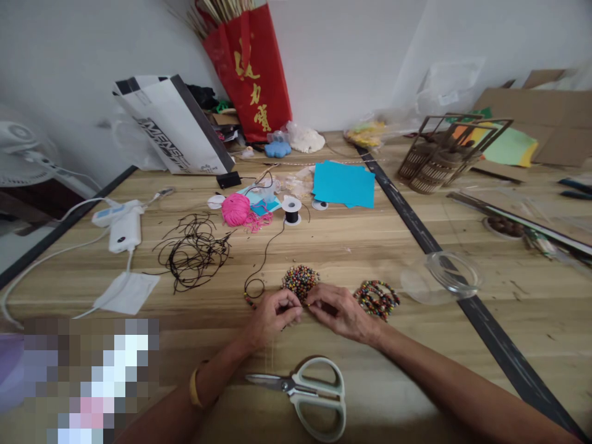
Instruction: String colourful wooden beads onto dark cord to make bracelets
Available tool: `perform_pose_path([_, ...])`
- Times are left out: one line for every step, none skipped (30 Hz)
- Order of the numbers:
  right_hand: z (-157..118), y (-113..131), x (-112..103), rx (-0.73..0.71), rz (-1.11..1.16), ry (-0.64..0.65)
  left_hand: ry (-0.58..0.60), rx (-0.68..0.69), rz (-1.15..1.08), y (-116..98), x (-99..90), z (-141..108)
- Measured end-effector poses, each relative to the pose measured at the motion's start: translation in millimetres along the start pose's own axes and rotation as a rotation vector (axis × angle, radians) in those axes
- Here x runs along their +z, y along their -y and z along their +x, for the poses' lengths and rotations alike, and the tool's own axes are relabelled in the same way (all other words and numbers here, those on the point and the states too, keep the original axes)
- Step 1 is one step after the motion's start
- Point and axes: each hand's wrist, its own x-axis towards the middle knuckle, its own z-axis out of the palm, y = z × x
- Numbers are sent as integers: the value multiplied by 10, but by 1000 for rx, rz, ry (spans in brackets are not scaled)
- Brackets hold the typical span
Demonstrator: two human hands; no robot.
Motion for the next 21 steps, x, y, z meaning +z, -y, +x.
perform_pose_path([0,0,-3,5,12,-4,1,3,1,6,0,1])
perform_pose_path([0,1,-7,12,24,-8,3,7,0,10,1,2])
perform_pose_path([0,3,-10,20,34,-11,3,11,0,13,2,4])
perform_pose_path([1,6,-14,28,42,-13,4,14,1,12,2,5])
perform_pose_path([2,8,-17,35,49,-14,3,15,4,9,3,5])
perform_pose_path([3,11,-19,41,56,-13,2,13,8,4,4,5])
perform_pose_path([4,12,-20,46,62,-9,-1,8,13,-3,4,5])
perform_pose_path([4,13,-21,47,67,-5,-3,3,15,-10,4,3])
perform_pose_path([4,12,-21,47,70,-1,-4,-1,13,-17,4,2])
perform_pose_path([3,11,-20,45,70,4,-6,-3,10,-22,3,0])
perform_pose_path([2,9,-19,44,67,10,-6,-3,7,-26,3,-2])
perform_pose_path([1,7,-18,44,63,15,-5,-2,5,-27,2,-3])
perform_pose_path([-1,6,-16,44,60,17,-4,0,4,-26,0,-4])
perform_pose_path([-2,5,-15,45,60,17,-2,0,4,-23,-1,-4])
perform_pose_path([-2,5,-14,46,60,15,-1,0,4,-20,-3,-3])
perform_pose_path([-2,6,-14,46,61,13,-2,0,3,-16,-5,-2])
perform_pose_path([-2,8,-13,47,61,10,-3,0,0,-12,-6,0])
perform_pose_path([-1,9,-13,46,60,8,-7,-1,-6,-9,-7,1])
perform_pose_path([-1,11,-13,45,59,6,-10,-3,-13,-8,-7,3])
perform_pose_path([0,12,-14,45,57,4,-14,-5,-18,-7,-6,5])
perform_pose_path([0,13,-14,42,56,2,-15,-9,-23,-8,-5,6])
